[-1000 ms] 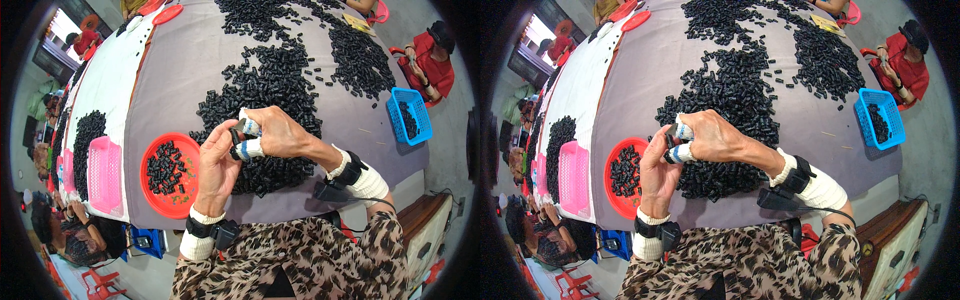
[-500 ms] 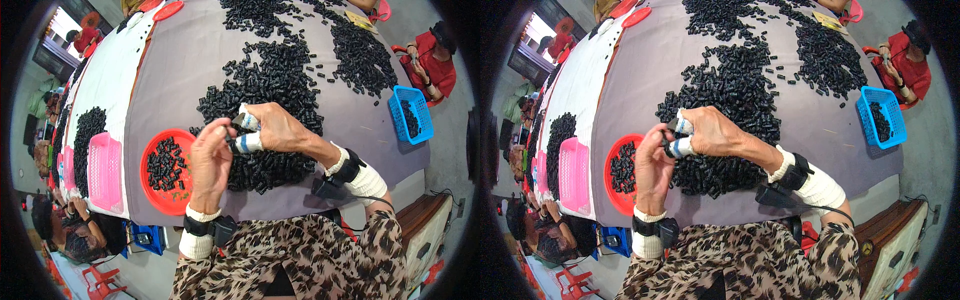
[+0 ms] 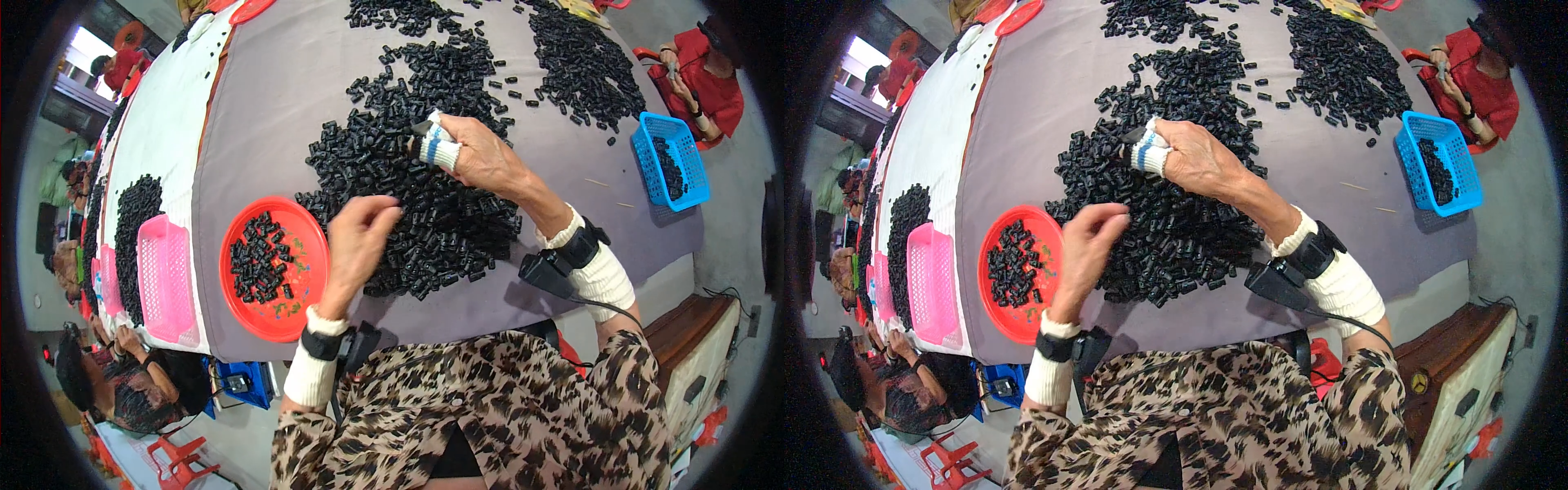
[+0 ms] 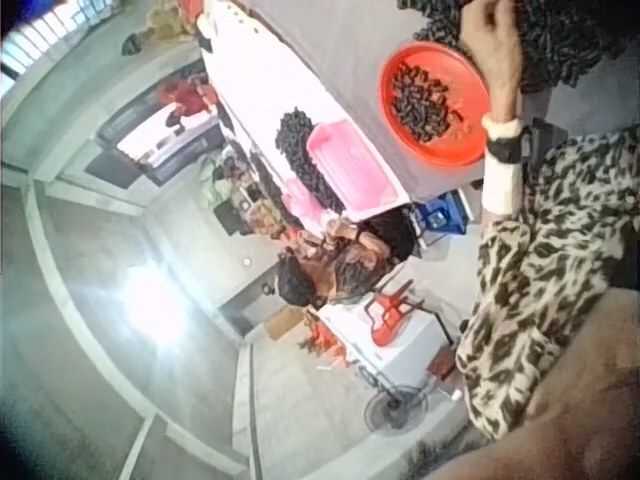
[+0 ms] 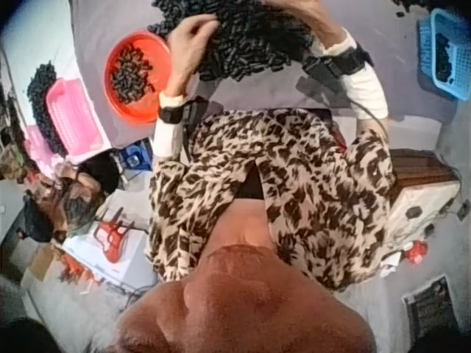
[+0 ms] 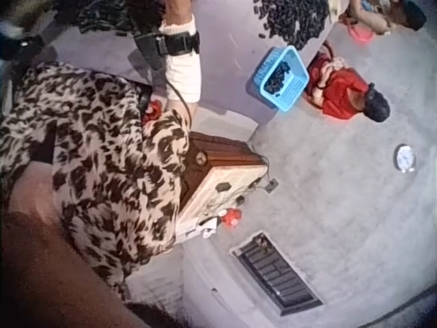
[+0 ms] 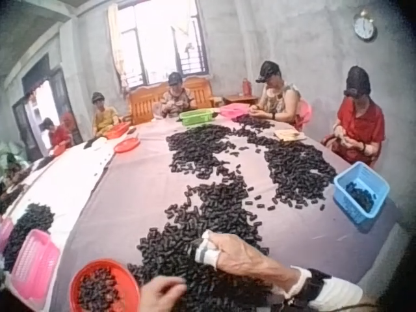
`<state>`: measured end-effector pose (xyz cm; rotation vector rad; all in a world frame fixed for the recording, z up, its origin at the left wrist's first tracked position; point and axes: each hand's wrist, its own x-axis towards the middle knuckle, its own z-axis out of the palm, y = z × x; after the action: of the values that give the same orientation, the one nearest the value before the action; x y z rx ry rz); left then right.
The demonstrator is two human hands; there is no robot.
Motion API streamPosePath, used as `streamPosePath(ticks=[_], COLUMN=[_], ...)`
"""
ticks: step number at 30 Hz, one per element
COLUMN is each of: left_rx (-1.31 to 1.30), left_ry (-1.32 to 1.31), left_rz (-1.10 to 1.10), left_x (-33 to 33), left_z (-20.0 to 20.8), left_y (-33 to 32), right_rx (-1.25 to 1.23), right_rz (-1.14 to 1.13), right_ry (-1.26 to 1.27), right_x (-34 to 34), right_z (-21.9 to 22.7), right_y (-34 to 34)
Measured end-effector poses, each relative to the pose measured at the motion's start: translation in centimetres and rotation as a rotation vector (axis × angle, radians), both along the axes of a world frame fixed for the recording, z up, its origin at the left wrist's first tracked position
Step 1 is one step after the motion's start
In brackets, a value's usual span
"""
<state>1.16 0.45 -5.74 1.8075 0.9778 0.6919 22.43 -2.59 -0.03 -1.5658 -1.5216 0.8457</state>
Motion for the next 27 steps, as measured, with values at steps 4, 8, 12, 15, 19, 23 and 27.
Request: streamPosePath(ticks=[4,8,12,15,19,23,27], left_rx=[0.347,0.486,0.424,0.289,0.099,0.024,-0.15], left_ry=[0.188,0.291,0.231,0.115,-0.016,-0.141,-0.327], left_rz=[-0.19,-0.246,-0.277,-0.186,-0.115,-0.035,0.01], left_x=[5.7,7.6,8.0,6.2,3.1,0.7,-1.3], left_z=[-1.5,-3.1,-3.0,-1.6,3.9,6.0,7.4], left_y=[-0.4,-0.8,-0.8,0.0,-0.2,0.2,0.0], right_rx=[-0.043,-0.057,-0.087,-0.069,0.091,0.162,0.142], right_rz=[-0.081,-0.083,-0.09,-0.019,0.033,0.147,0.157], right_ry=[-0.047,-0.029,0.063,0.053,0.134,0.155,0.148], right_x=[1.4,2.4,2.9,1.9,0.0,-2.7,-4.5], right_z=[0.1,-0.5,-1.8,-1.5,0.2,1.6,2.7], right_y=[-1.5,-2.6,-2.7,-2.7,-2.8,-2.0,-1.4])
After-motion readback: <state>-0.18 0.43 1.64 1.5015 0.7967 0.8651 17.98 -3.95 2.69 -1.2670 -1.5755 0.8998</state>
